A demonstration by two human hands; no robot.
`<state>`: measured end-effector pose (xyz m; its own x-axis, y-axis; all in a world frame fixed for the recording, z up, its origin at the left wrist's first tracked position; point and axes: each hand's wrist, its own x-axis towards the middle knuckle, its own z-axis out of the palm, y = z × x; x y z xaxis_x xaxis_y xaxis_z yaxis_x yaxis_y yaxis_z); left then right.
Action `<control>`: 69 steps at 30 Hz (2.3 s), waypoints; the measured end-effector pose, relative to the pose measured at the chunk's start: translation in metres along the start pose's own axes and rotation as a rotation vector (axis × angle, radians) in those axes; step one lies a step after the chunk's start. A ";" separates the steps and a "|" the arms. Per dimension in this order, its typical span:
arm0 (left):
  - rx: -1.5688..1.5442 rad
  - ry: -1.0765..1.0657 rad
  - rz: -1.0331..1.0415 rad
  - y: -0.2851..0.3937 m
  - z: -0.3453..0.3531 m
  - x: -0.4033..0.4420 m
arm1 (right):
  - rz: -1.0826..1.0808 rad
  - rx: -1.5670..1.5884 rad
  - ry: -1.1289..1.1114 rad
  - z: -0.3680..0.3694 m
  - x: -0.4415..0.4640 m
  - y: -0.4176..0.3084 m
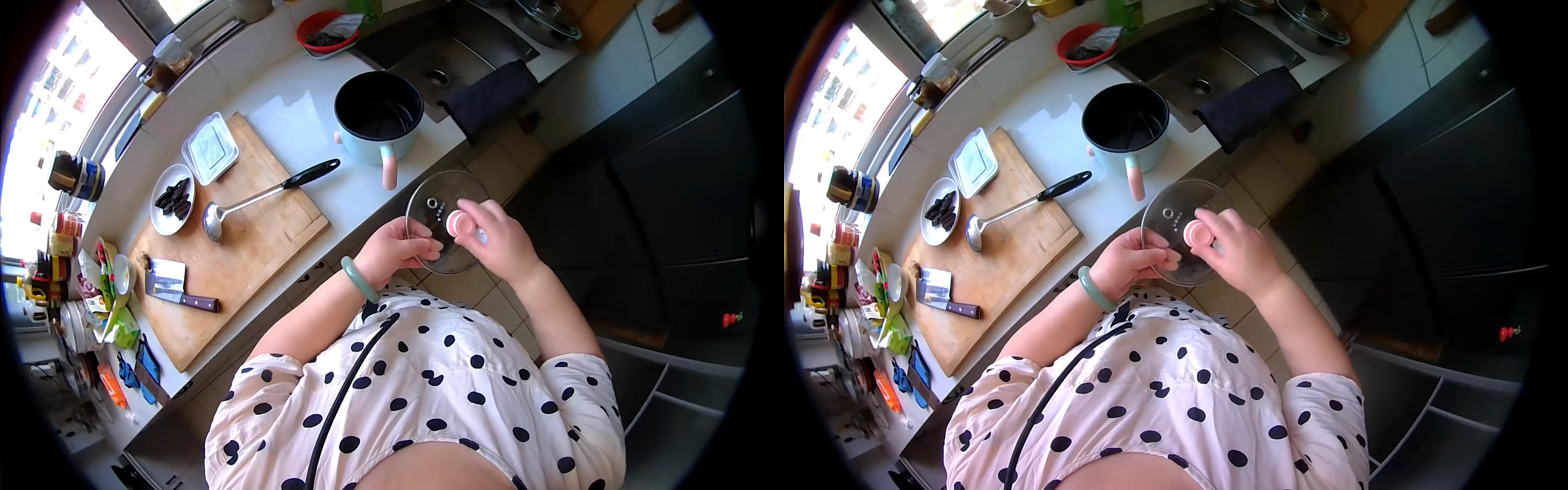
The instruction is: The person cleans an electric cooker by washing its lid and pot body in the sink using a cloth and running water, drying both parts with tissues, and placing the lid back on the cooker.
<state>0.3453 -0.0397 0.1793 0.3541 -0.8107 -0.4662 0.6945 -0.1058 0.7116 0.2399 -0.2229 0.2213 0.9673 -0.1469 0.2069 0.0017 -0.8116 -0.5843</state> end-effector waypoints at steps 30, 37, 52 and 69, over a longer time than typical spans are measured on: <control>-0.415 0.305 0.426 0.026 -0.081 -0.028 | -0.423 -0.292 -0.224 0.043 0.190 -0.059; -0.436 0.428 0.431 0.014 -0.092 -0.050 | -0.414 -0.005 -0.433 0.071 0.166 -0.065; -0.517 0.634 0.472 -0.016 -0.109 -0.088 | -0.275 -0.092 -0.093 0.121 0.295 0.006; -0.492 0.611 0.539 -0.004 -0.114 -0.070 | -0.191 -0.093 -0.048 0.037 0.232 0.081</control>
<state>0.3894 0.0832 0.1485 0.8731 -0.2236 -0.4333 0.4788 0.5612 0.6751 0.4737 -0.3016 0.1931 0.9626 0.0400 0.2678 0.1649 -0.8711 -0.4627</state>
